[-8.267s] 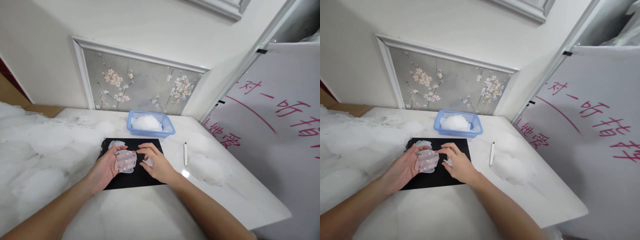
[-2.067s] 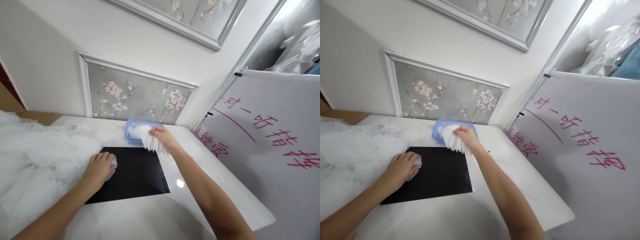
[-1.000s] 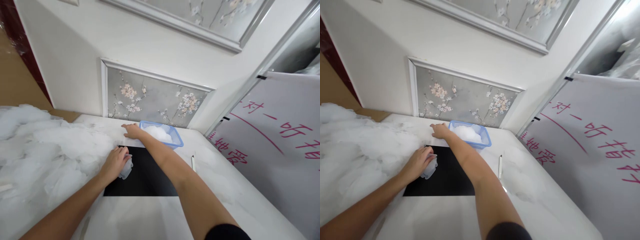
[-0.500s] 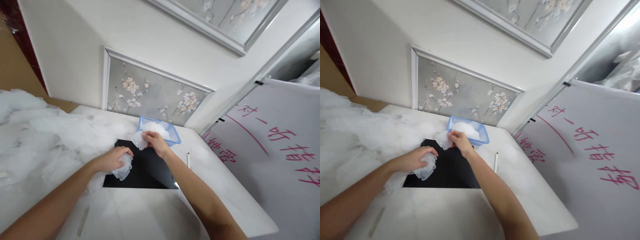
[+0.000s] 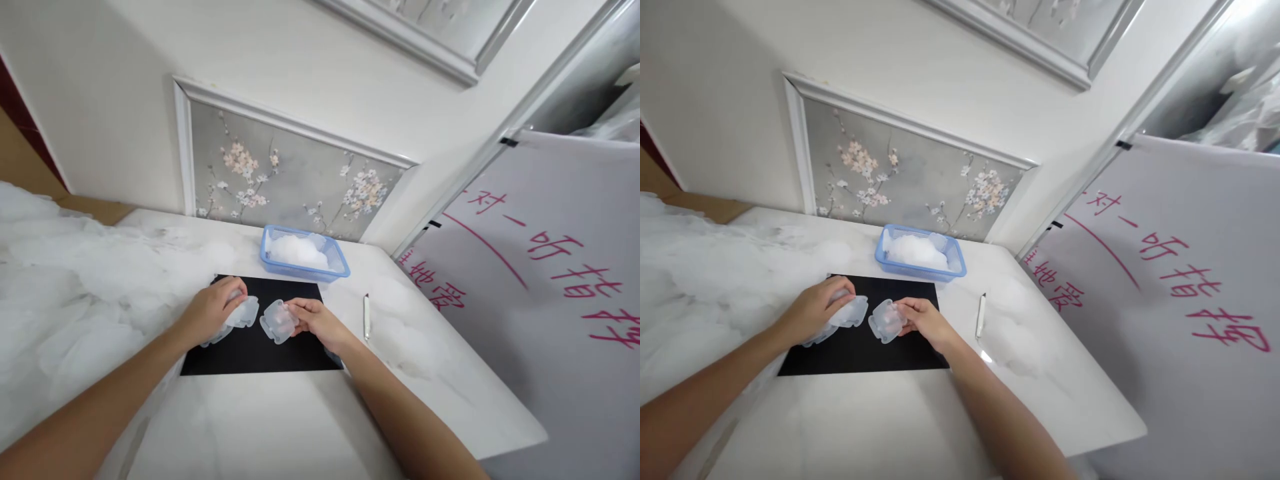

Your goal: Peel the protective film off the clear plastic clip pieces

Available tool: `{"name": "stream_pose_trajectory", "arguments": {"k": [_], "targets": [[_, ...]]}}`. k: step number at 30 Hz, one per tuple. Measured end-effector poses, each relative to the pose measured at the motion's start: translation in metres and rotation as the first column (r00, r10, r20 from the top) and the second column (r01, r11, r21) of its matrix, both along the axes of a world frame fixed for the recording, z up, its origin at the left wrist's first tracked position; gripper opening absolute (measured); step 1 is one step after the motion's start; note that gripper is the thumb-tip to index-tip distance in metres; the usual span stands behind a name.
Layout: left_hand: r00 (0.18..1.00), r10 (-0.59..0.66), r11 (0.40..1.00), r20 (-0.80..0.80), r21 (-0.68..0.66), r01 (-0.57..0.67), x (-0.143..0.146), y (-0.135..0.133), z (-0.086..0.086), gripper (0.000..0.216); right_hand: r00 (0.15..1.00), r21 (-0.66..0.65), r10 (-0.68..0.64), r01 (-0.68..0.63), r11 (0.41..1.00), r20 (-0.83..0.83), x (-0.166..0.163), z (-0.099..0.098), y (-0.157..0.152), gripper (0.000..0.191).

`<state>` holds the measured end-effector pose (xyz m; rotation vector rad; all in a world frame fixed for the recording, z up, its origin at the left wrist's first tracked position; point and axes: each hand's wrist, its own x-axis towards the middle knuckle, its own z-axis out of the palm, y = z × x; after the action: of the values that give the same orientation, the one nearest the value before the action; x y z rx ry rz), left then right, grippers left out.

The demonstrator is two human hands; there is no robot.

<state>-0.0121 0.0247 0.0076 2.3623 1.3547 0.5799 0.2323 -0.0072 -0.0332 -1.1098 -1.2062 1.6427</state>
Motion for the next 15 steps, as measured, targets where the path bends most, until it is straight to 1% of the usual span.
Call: {"name": "stream_pose_trajectory", "arguments": {"k": [1, 2, 3, 6, 8, 10, 12, 14, 15], "targets": [[0.999, 0.028, 1.0, 0.017, 0.009, -0.028, 0.001, -0.001, 0.0, 0.03, 1.0, -0.002, 0.002, -0.002, 1.0, -0.015, 0.001, 0.0, -0.001, 0.045], [0.999, 0.042, 0.999, -0.002, 0.031, -0.042, 0.003, -0.001, -0.002, 0.032, 0.999, -0.008, 0.0, 0.0, 1.0, -0.034, 0.002, -0.001, -0.002, 0.045], [0.998, 0.04, 0.997, -0.057, 0.062, -0.037, 0.004, -0.001, -0.004, 0.035, 0.999, -0.015, -0.005, 0.004, 1.0, -0.053, 0.003, -0.001, -0.003, 0.046], [0.956, -0.013, 0.99, -0.293, 0.13, 0.053, 0.004, 0.001, -0.015, 0.039, 0.996, -0.038, -0.015, 0.012, 0.999, -0.092, 0.008, -0.002, -0.005, 0.047], [0.925, -0.049, 0.985, -0.377, 0.135, 0.107, 0.003, 0.003, -0.02, 0.039, 0.995, -0.048, -0.016, 0.011, 0.999, -0.1, 0.01, -0.002, -0.005, 0.048], [0.916, -0.088, 0.975, -0.39, 0.155, 0.159, 0.003, 0.005, -0.023, 0.037, 0.995, -0.051, -0.015, 0.01, 0.999, -0.104, 0.01, -0.001, -0.005, 0.049], [0.921, -0.143, 0.952, -0.362, 0.203, 0.228, 0.004, 0.006, -0.021, 0.03, 0.995, -0.047, -0.021, 0.017, 0.999, -0.101, 0.011, -0.001, -0.005, 0.05], [0.935, -0.225, 0.925, -0.273, 0.241, 0.293, 0.007, 0.002, -0.016, 0.017, 0.996, -0.038, -0.024, 0.021, 0.999, -0.082, 0.01, -0.002, -0.005, 0.05], [0.945, -0.26, 0.923, -0.199, 0.236, 0.303, 0.009, -0.001, -0.013, 0.012, 0.997, -0.034, -0.023, 0.021, 0.999, -0.071, 0.01, -0.002, -0.005, 0.05]]}}
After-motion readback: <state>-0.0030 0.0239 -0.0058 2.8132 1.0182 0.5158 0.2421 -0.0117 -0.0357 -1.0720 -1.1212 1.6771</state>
